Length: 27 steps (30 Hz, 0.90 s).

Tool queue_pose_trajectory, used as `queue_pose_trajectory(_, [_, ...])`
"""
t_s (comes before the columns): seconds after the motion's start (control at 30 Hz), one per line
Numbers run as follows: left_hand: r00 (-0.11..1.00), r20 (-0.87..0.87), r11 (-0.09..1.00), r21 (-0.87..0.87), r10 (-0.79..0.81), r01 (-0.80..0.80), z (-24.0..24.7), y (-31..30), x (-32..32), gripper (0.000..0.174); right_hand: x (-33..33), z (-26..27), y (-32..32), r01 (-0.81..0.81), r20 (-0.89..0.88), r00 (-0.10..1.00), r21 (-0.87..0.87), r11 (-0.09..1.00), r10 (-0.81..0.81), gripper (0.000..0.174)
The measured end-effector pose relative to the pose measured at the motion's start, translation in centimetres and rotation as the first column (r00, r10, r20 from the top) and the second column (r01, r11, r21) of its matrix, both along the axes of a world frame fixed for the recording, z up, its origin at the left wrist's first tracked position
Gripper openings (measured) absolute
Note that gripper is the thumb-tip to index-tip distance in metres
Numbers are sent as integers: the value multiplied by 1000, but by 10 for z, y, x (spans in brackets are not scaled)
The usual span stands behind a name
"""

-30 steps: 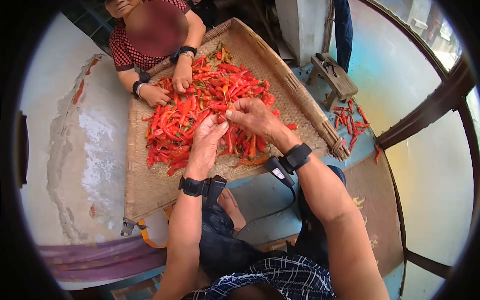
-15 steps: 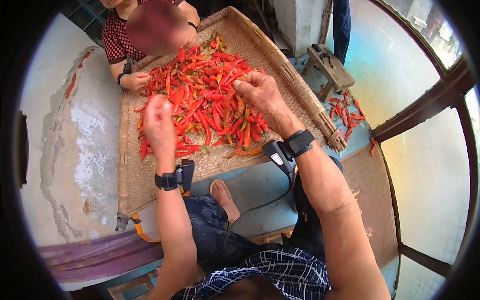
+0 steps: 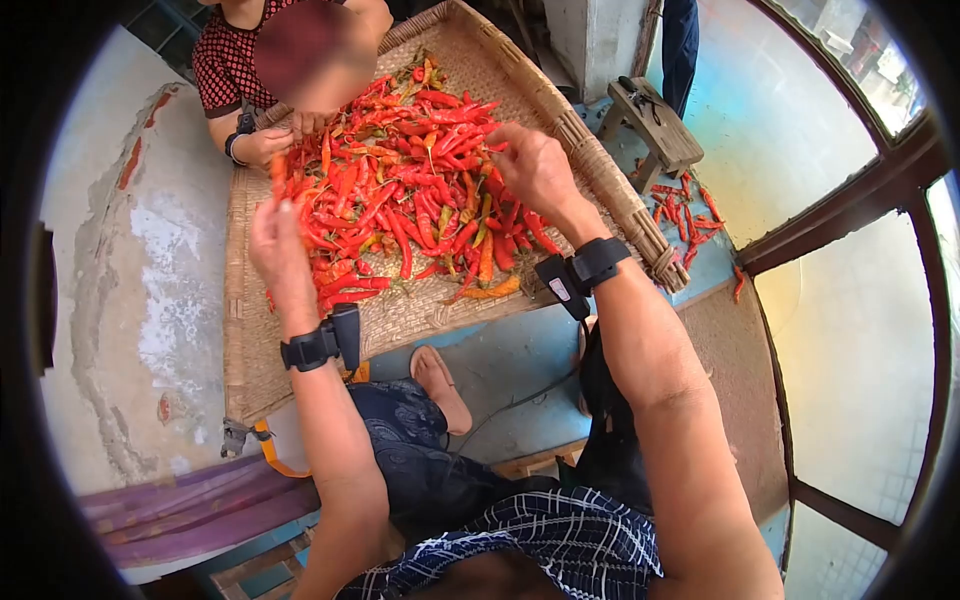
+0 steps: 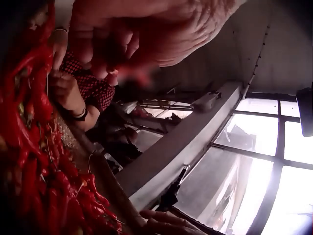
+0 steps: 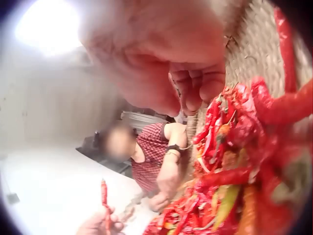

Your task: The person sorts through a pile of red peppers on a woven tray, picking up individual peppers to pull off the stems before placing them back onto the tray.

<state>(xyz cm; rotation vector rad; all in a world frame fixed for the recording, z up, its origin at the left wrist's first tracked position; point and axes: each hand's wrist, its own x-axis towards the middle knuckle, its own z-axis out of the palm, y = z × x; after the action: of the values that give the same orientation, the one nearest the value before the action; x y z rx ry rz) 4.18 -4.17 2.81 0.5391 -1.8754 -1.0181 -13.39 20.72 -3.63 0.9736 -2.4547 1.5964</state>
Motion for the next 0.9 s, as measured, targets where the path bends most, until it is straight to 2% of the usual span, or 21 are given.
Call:
queue_pose_trajectory(0.03, [985, 8, 975, -143, 175, -172, -1, -13, 4, 32, 1, -1, 0, 79, -246, 969, 150, 986, -40, 29])
queue_pose_trajectory(0.07, [939, -9, 900, -283, 343, -332, -5, -23, 8, 35, 4, -3, 0, 80, -244, 969, 148, 986, -42, 29])
queue_pose_trajectory(0.1, [940, -8, 900, -285, 342, -330, -1, -19, 10, 35, 11, -1, -2, 98, -303, 953, 230, 968, -25, 30])
queue_pose_trajectory(0.13, [913, 35, 857, -360, 407, -368, 4, -15, 14, 35, 17, 3, -3, 120, -359, 933, 309, 943, -2, 31])
queue_pose_trajectory(0.17, [879, 73, 808, -435, 471, -397, 8, -9, 15, 36, 20, 8, -4, 66, -286, 957, 377, 924, 48, 25])
queue_pose_trajectory(0.2, [879, 75, 807, -437, 471, -396, 9, -3, 14, 36, 20, 7, -6, 65, -284, 958, 376, 924, 48, 25])
queue_pose_trajectory(0.27, [974, 173, 908, -414, 148, -65, 7, 13, 9, 35, 19, 3, -9, 35, -319, 941, 413, 910, 109, 19])
queue_pose_trajectory(0.3, [973, 193, 903, -427, 127, -33, 2, 21, 5, 31, 21, 5, -10, 33, -318, 942, 414, 910, 111, 19])
queue_pose_trajectory(0.37, [958, 250, 951, -236, -139, 199, 2, 43, -2, 20, 24, 18, -14, 5, -229, 972, 242, 970, 52, 11])
queue_pose_trajectory(0.4, [940, 267, 934, -229, -211, 274, -4, 49, -5, 20, 28, 28, -15, 1, -232, 971, 242, 970, 57, 11])
queue_pose_trajectory(0.43, [912, 298, 936, -125, -281, 329, 1, 63, -5, 22, 36, 39, -14, -37, -155, 986, 140, 989, 59, 13])
queue_pose_trajectory(0.47, [893, 290, 912, -126, -344, 391, -2, 72, -9, 23, 45, 50, -12, -66, -76, 995, 36, 997, 68, 17])
queue_pose_trajectory(0.53, [834, 286, 859, -61, -472, 508, -7, 84, -15, 24, 56, 57, -10, -111, -34, 993, 0, 994, 111, 21])
queue_pose_trajectory(0.63, [770, 389, 822, -56, -505, 567, -5, 98, -19, 21, 63, 49, -15, -333, 154, 909, -289, 898, 387, 19])
queue_pose_trajectory(0.67, [768, 390, 820, -54, -508, 570, -7, 99, -19, 21, 62, 48, -16, -329, 157, 910, -288, 899, 384, 19])
queue_pose_trajectory(0.73, [729, 418, 823, 90, -542, 561, -10, 94, -19, 17, 60, 54, -18, -406, 211, 819, -444, 799, 533, 23])
queue_pose_trajectory(0.77, [742, 384, 830, 147, -550, 538, -10, 90, -20, 17, 59, 59, -9, -332, 268, 845, -414, 848, 462, 26])
queue_pose_trajectory(0.83, [822, 272, 864, 212, -500, 456, -1, 74, -18, 22, 38, 49, -6, -160, 234, 942, -311, 937, 239, 30])
queue_pose_trajectory(0.87, [873, 279, 914, 185, -400, 360, 9, 67, -14, 24, 27, 41, -5, -56, 195, 975, -253, 966, 108, 31])
queue_pose_trajectory(0.9, [915, 211, 933, 185, -344, 309, 8, 51, -10, 26, 22, 43, 1, 39, 123, 992, -46, 998, -33, 32])
